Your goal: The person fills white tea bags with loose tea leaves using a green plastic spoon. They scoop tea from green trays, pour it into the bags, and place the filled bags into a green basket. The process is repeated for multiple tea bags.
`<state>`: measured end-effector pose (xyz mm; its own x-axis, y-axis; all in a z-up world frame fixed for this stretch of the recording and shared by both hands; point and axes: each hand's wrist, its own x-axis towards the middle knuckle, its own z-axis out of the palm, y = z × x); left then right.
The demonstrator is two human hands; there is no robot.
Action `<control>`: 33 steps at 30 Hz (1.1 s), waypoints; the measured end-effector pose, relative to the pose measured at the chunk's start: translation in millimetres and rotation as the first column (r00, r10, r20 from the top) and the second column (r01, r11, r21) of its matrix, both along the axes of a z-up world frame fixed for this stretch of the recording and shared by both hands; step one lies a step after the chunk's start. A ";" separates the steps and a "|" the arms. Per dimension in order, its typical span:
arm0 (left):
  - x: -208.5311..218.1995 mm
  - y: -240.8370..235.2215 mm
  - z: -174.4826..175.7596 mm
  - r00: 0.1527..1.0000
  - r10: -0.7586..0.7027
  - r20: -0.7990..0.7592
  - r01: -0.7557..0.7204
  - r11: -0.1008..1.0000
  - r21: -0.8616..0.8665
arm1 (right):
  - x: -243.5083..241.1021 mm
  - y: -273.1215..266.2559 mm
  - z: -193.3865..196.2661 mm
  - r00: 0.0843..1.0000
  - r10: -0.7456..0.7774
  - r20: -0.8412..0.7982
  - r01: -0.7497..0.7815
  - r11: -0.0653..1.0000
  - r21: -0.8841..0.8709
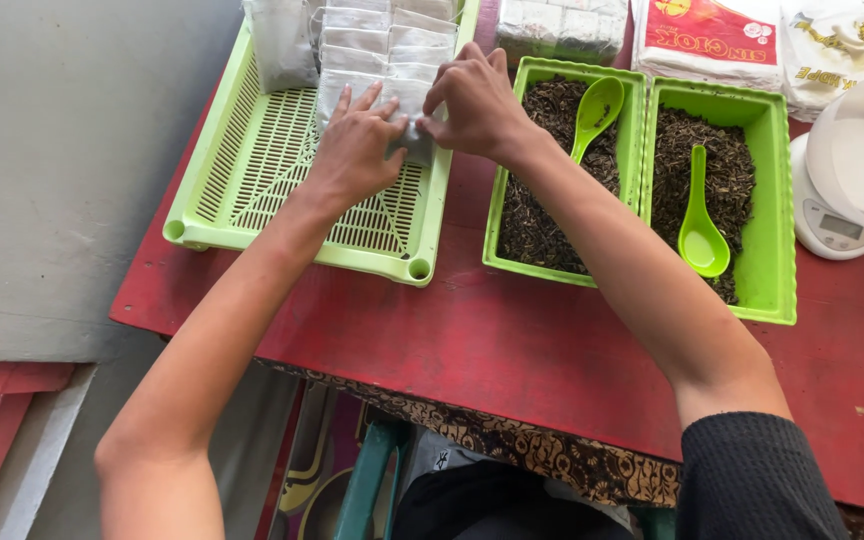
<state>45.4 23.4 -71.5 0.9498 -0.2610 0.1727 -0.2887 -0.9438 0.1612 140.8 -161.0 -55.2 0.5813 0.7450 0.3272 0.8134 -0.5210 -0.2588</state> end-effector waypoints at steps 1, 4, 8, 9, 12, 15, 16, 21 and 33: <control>0.4 1.7 0.0 1.000 -0.001 0.001 0.001 1.000 0.000 | -0.1 0.7 0.3 1.000 -0.001 0.001 0.001 1.000 0.000; -1.2 5.3 0.8 1.000 0.029 0.004 -0.029 0.999 -0.014 | -2.4 2.3 0.8 1.000 -0.018 -0.012 0.017 0.997 -0.079; -3.0 5.0 2.8 0.992 0.045 -0.115 -0.052 0.997 -0.054 | -2.1 1.9 -0.4 0.999 -0.007 -0.050 0.003 0.997 -0.071; -3.2 4.9 2.3 0.986 0.039 -0.165 -0.053 0.995 -0.079 | -1.2 1.7 -2.1 0.999 -0.002 -0.048 -0.001 0.997 -0.078; -4.1 3.0 5.3 0.982 0.044 -0.183 -0.056 0.997 -0.061 | -3.4 2.5 -0.2 0.998 -0.013 -0.061 0.008 0.997 -0.078; -6.4 2.1 7.2 0.984 0.043 -0.171 -0.052 0.997 -0.049 | -5.5 1.6 5.4 0.996 -0.015 -0.085 0.010 0.998 -0.066; -6.2 1.7 8.4 0.985 0.043 -0.170 -0.052 0.997 -0.048 | -6.0 -0.3 7.7 0.996 -0.015 -0.084 0.009 0.998 -0.065; -4.1 -4.1 12.6 0.993 0.041 -0.109 -0.053 0.993 -0.108 | -9.6 -18.1 21.8 0.999 0.034 0.018 -0.034 0.999 -0.016; -10.0 -24.4 32.8 0.929 0.076 -0.361 -0.065 0.997 0.041 | -53.6 -114.1 56.8 0.995 0.059 -0.083 -0.059 0.998 0.002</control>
